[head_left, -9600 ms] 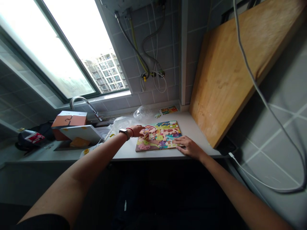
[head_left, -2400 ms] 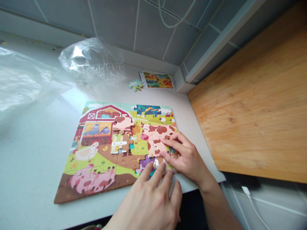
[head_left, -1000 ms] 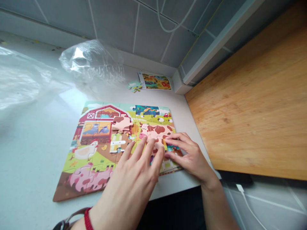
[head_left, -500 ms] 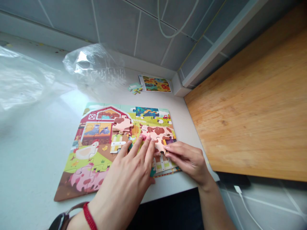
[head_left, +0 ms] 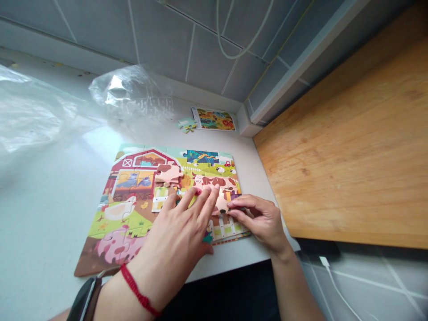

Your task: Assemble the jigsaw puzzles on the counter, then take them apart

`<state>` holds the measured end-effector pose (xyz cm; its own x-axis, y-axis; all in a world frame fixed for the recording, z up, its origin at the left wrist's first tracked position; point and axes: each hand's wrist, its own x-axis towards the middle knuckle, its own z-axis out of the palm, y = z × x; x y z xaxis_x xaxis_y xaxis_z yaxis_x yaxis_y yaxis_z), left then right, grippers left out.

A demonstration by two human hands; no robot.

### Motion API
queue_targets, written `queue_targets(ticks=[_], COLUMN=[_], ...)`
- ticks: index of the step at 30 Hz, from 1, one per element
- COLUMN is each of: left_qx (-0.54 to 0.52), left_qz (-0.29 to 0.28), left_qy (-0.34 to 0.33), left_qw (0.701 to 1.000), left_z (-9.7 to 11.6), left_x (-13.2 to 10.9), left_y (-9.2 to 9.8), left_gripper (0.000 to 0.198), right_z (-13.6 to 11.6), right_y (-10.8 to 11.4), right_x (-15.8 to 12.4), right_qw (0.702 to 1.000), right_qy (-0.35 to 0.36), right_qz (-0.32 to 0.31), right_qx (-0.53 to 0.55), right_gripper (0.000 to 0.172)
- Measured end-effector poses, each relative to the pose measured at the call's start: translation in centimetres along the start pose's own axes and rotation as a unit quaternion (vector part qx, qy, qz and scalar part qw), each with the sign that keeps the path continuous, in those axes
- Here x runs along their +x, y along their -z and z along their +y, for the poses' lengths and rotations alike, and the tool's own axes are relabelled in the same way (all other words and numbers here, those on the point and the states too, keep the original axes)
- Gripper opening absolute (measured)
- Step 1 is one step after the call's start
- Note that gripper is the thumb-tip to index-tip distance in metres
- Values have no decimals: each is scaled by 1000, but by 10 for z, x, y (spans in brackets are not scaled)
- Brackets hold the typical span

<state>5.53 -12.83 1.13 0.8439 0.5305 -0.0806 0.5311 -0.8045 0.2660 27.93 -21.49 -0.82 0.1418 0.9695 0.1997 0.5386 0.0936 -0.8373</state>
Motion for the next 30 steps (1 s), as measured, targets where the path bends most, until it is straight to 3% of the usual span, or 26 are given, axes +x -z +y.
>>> queue_targets(ticks=[8, 11, 19, 22, 27, 30], left_qx=[-7, -8, -48, -50, -59, -64], left_qz=[16, 38, 76, 86, 99, 102], left_qy=[-11, -30, -194, -211, -221, -219], left_qw=[1000, 999, 977, 972, 968, 968], left_z=[-2, 1, 31, 37, 36, 35], left_x=[-2, -4, -5, -5, -5, -5], left_y=[-3, -6, -25, -30, -32, -33], left_gripper=[85, 70, 31, 27, 25, 24], right_z=[18, 20, 16, 17, 22, 21], right_y=[30, 30, 27, 28, 28, 27], right_x=[-11, -15, -12, -14, -19, -19], right_qw=[997, 999, 999, 998, 998, 998], right_qy=[-29, -25, -40, -47, -57, -45], right_qz=[62, 41, -17, -25, -16, -30], right_qx=[18, -2, -31, -38, -25, -32], right_gripper=[9, 11, 29, 31, 54, 53])
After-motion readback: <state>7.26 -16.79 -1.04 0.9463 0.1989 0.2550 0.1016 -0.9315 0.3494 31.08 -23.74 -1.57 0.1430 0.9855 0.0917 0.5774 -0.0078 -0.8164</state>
